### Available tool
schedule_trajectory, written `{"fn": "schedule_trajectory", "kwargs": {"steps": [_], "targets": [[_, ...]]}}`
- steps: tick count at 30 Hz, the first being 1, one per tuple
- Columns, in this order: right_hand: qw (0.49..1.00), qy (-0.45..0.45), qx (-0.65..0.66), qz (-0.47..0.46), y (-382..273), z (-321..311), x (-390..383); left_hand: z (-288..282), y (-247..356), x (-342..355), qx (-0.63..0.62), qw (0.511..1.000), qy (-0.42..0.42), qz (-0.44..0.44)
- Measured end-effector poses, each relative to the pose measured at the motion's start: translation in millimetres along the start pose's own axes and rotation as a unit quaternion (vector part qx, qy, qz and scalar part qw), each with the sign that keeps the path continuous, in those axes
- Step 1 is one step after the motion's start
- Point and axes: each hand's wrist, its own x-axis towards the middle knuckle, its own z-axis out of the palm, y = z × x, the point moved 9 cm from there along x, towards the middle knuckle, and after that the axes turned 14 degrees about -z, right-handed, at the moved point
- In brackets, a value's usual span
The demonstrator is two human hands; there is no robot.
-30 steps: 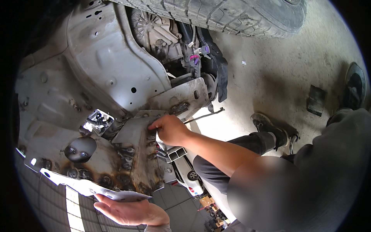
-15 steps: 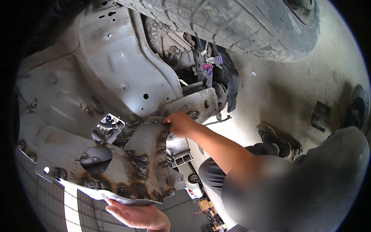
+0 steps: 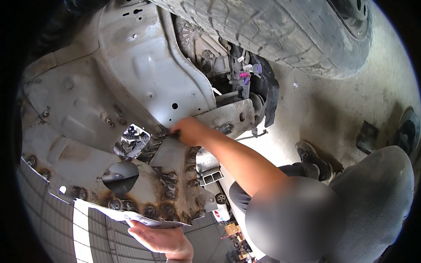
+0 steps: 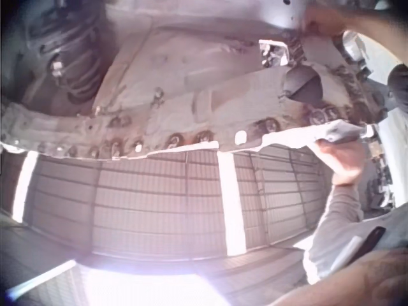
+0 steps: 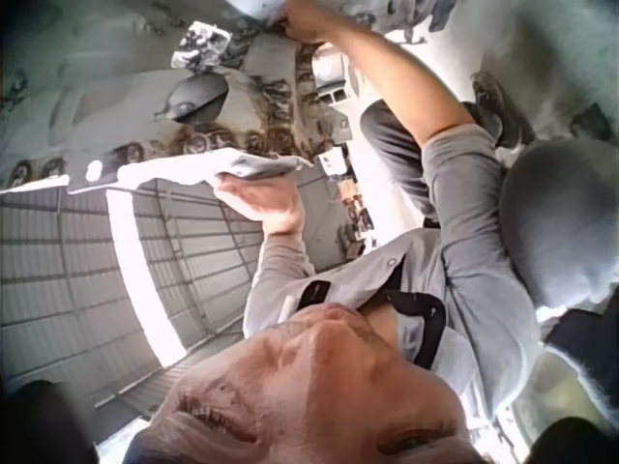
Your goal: The person kneels in front of a stripped car frame and uses a sanding block to manually sand the metal surface of the front bumper area. They repeatedly rub the sanding block over various sections of the frame, focusing on edges and flat surfaces.
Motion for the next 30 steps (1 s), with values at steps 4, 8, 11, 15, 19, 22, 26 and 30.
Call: {"fn": "schedule_trajectory", "kwargs": {"steps": [4, 8, 11, 15, 19, 22, 26, 30], "targets": [[0.987, -0.096, -0.09, 0.091, 46.4, -5.2, -49.8, 6.9, -3.3, 3.6, -0.025, 0.999, -0.024, -0.004], [0.998, -0.043, -0.02, 0.029, -15.1, -11.7, -3.9, -7.6, -8.4, 5.3, -0.044, 0.998, 0.022, 0.043], [0.999, 0.012, 0.031, 0.002, -7.2, -0.7, -4.4, -9.5, 6.3, -3.2, -0.062, 0.995, 0.054, 0.055], [0.983, -0.117, -0.05, 0.133, 44.5, -8.6, -49.6, 1.4, 1.7, -3.7, -0.113, 0.988, 0.096, 0.042], [0.993, -0.091, -0.025, 0.074, 9.9, -2.9, -24.8, 3.5, 0.9, -4.6, -0.088, 0.991, 0.092, 0.033], [0.998, 0.003, 0.065, 0.002, 15.3, -3.3, -8.6, 13.3, 2.5, 1.0, -0.085, 0.996, 0.038, 0.001], [0.986, -0.13, -0.058, 0.09, 28.2, 4.3, -38.7, 5.0, 7.7, -6.5, -0.065, 0.997, 0.017, -0.022], [0.988, -0.099, -0.076, 0.087, 34.6, -5.8, -42.1, 12.9, 9.9, -5.8, -0.088, 0.996, -0.002, 0.014]]}}
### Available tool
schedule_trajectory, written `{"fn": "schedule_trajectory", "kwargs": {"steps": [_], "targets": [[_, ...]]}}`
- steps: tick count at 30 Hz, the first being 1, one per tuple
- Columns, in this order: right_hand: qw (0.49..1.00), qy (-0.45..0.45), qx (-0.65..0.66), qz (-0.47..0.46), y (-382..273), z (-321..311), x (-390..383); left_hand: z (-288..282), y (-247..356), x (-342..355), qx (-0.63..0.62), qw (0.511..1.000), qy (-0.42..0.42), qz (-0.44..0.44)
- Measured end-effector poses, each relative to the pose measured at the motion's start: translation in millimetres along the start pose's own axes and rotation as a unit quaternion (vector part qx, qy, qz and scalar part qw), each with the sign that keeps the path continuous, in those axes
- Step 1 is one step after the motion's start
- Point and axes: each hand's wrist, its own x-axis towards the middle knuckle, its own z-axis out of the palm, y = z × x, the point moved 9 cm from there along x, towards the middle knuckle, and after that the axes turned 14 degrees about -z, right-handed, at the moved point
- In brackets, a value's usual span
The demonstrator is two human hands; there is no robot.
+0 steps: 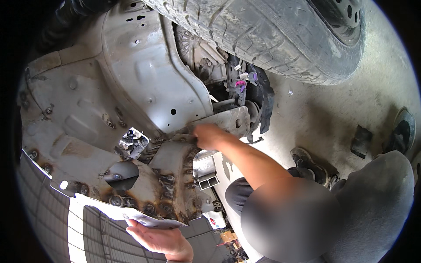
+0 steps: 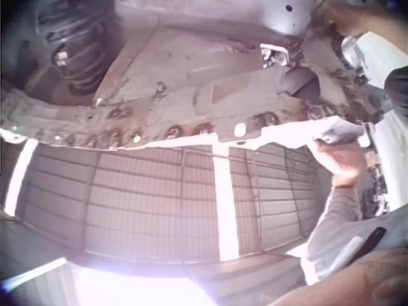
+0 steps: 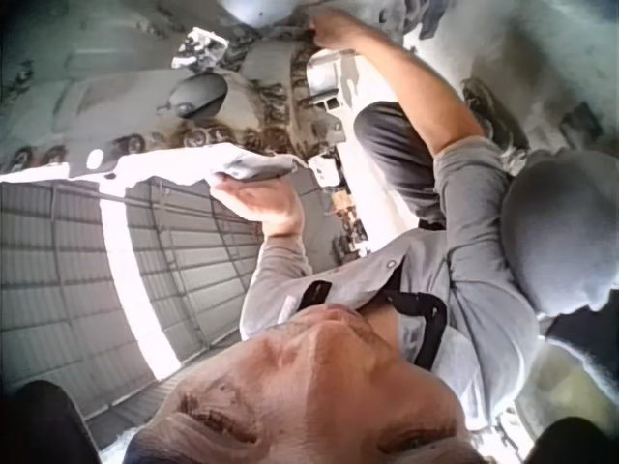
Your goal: The person kneels in front of a stripped car frame and uses a sanding block to manually sand the metal surface of the front bumper area. They repeatedly rub the sanding block over various sections of the frame, focusing on edges and flat surfaces.
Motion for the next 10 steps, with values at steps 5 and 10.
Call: {"fn": "schedule_trajectory", "kwargs": {"steps": [5, 10], "targets": [[0.993, 0.106, 0.04, -0.038, -26.3, -10.4, 6.0, 2.5, -2.7, 2.3, -0.014, 0.999, 0.011, 0.036], [0.998, 0.024, -0.034, 0.057, 81.9, 0.1, -45.6, -2.2, -6.8, 5.5, -0.005, 1.0, -0.015, -0.009]]}}
